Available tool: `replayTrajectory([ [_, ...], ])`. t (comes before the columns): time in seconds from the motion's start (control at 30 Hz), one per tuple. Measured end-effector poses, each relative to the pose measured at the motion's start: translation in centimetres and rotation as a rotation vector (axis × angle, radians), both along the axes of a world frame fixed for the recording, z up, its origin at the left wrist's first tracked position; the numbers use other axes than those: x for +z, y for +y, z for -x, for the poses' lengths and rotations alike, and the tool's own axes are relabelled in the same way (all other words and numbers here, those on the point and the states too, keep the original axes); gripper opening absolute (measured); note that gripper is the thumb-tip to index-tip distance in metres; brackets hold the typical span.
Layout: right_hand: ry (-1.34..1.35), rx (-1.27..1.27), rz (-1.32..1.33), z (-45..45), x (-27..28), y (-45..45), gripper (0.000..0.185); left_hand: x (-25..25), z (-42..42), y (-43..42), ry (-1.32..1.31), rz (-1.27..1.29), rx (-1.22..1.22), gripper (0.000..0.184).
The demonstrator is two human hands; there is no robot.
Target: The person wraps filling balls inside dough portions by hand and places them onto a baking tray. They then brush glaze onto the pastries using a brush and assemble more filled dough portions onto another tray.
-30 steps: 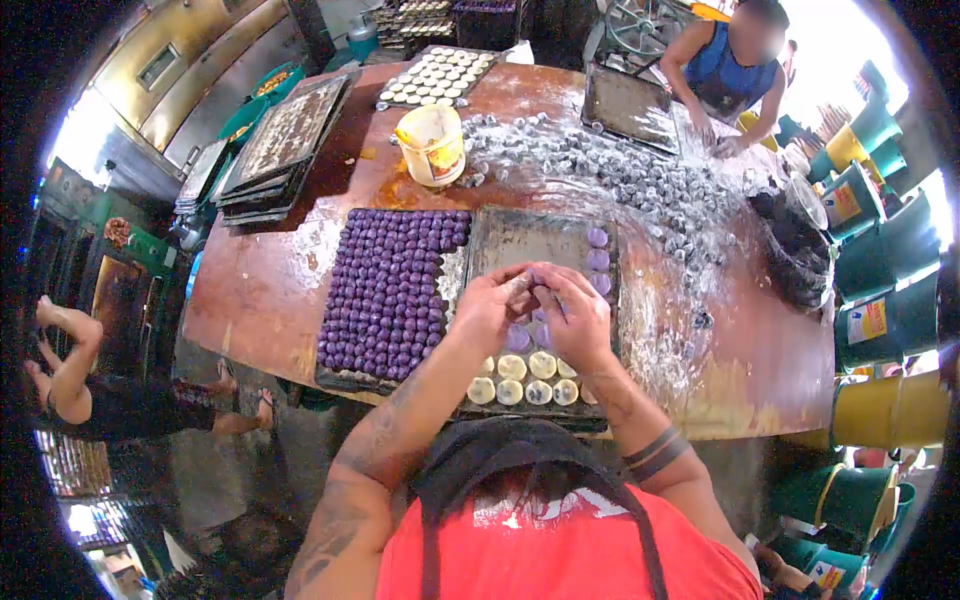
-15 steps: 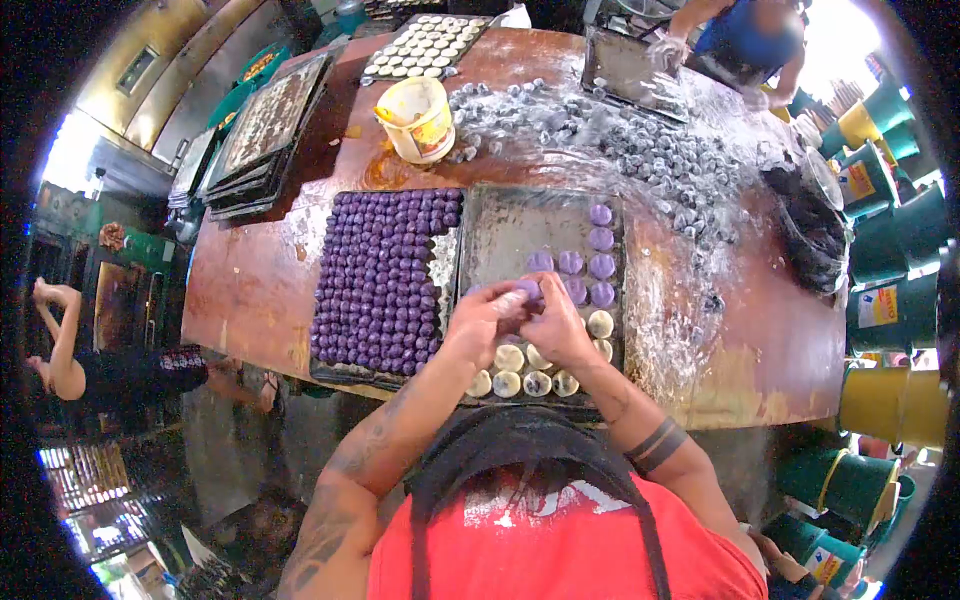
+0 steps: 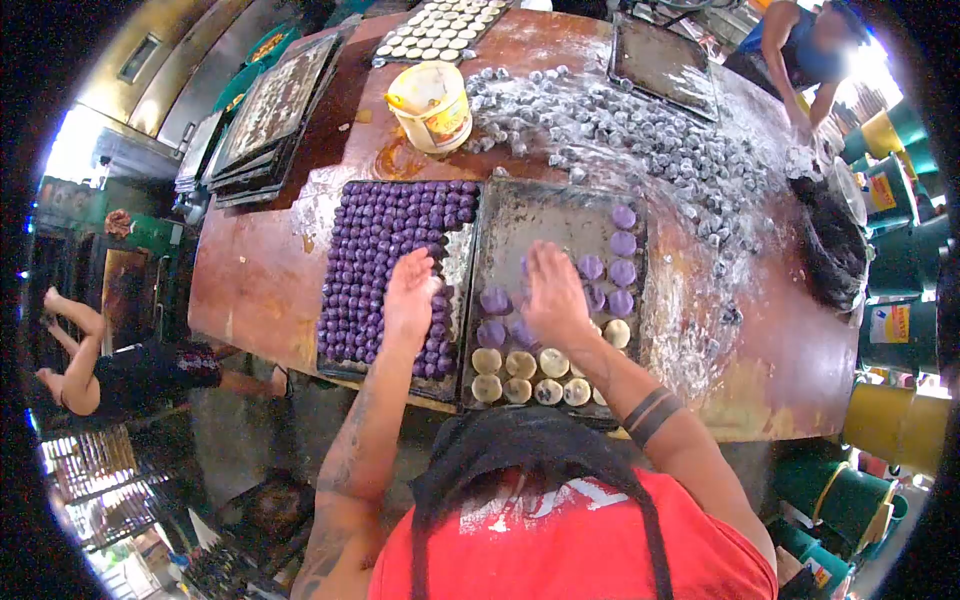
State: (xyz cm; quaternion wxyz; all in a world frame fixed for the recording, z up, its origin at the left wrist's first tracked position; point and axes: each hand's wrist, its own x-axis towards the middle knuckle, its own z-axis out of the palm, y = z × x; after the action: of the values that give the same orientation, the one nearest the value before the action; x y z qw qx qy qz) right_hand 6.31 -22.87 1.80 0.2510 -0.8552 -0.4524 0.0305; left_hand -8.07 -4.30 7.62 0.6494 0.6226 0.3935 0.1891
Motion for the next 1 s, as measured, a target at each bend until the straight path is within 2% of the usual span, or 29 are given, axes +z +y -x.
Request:
replayTrajectory([
  [0.03,-0.035,0.035,-0.019,0.2,-0.2,-0.3,0.045,-1.7,0.3,1.2,0.026,0.005,-0.007,0.052],
  [0.07,-0.071,0.069,-0.037,0.3,-0.3,-0.6,0.046,-2.8,-0.1,1.6,0.044,-0.048,-0.018,0.033],
  [0.13,-0.043,0.133,0.011,-1.7,0.4,-1.0,0.047,-1.6,-0.7,1.5,0.329,-0.396,-0.237,0.022],
  [0.17,0.001,0.040,-0.051,-3.1,0.8,-2.4,0.046,-1.2,-0.9,1.3,0.468,-0.568,-0.351,0.019],
  [0.2,0.046,-0.051,-0.122,-4.6,1.1,-3.8,0.046,-3.1,-0.6,1.6,0.572,-0.883,-0.370,0.019],
  [0.23,0.058,-0.267,-0.325,-6.0,1.3,-6.4,0.045,-2.7,-0.5,1.0,0.635,-0.979,-0.393,0.020],
  [0.3,0.084,-0.534,-0.165,-8.1,1.2,-13.8,0.042,-3.4,-0.1,0.7,0.706,-1.063,-0.427,0.019],
  [0.33,0.210,-0.662,-0.337,-10.0,-3.5,-20.0,0.040,-4.6,0.1,1.2,0.652,-1.103,-0.420,0.018],
  [0.4,0.104,-0.854,-0.124,-9.2,-4.4,-25.8,0.037,-6.1,0.1,2.2,0.569,-1.163,-0.425,0.017],
  [0.43,-0.124,-0.906,0.271,-7.4,-1.3,-26.7,0.037,-5.9,-0.4,1.8,0.486,-0.968,-0.361,0.018],
  [0.5,-0.151,-0.804,0.259,-6.4,-2.8,-30.0,0.036,-4.5,-2.0,0.5,0.325,-0.582,-0.235,0.019],
  [0.53,-0.159,-0.750,0.255,-6.1,-2.9,-30.7,0.035,-2.8,-3.2,-0.5,0.300,-0.269,-0.219,0.024],
  [0.57,-0.007,-0.813,0.162,-6.0,-3.5,-30.7,0.035,-3.5,-3.5,-1.3,0.063,0.018,-0.219,0.030],
  [0.6,0.145,-0.868,0.064,-6.3,-3.6,-29.8,0.035,-2.6,-4.2,-3.1,-0.052,0.149,-0.241,0.032],
  [0.63,0.297,-0.911,-0.037,-6.7,-3.3,-28.2,0.035,-0.2,-4.7,-5.5,-0.078,0.063,-0.263,0.031],
  [0.67,0.414,-0.820,-0.317,-6.1,-2.6,-25.1,0.032,-0.6,-5.5,-6.3,0.035,0.126,-0.340,0.033],
  [0.7,0.530,-0.718,-0.591,-4.6,-1.2,-21.1,0.030,0.2,-6.0,-8.0,-0.018,0.183,-0.336,0.034],
  [0.77,0.558,-0.487,-0.525,-1.1,5.8,-13.8,0.024,0.7,-6.4,-10.4,-0.109,0.269,-0.360,0.036],
  [0.83,0.582,-0.185,-0.467,1.3,9.5,-10.6,0.021,-0.3,-6.4,-11.3,-0.181,0.324,-0.413,0.037],
  [0.93,0.199,-0.055,-0.459,1.4,9.5,-8.8,0.021,1.3,-5.1,-12.3,-0.177,0.427,-0.475,0.033],
  [1.0,0.111,0.009,-0.402,2.1,9.9,-8.3,0.024,1.4,-4.8,-12.3,-0.186,0.542,-0.411,0.029],
])
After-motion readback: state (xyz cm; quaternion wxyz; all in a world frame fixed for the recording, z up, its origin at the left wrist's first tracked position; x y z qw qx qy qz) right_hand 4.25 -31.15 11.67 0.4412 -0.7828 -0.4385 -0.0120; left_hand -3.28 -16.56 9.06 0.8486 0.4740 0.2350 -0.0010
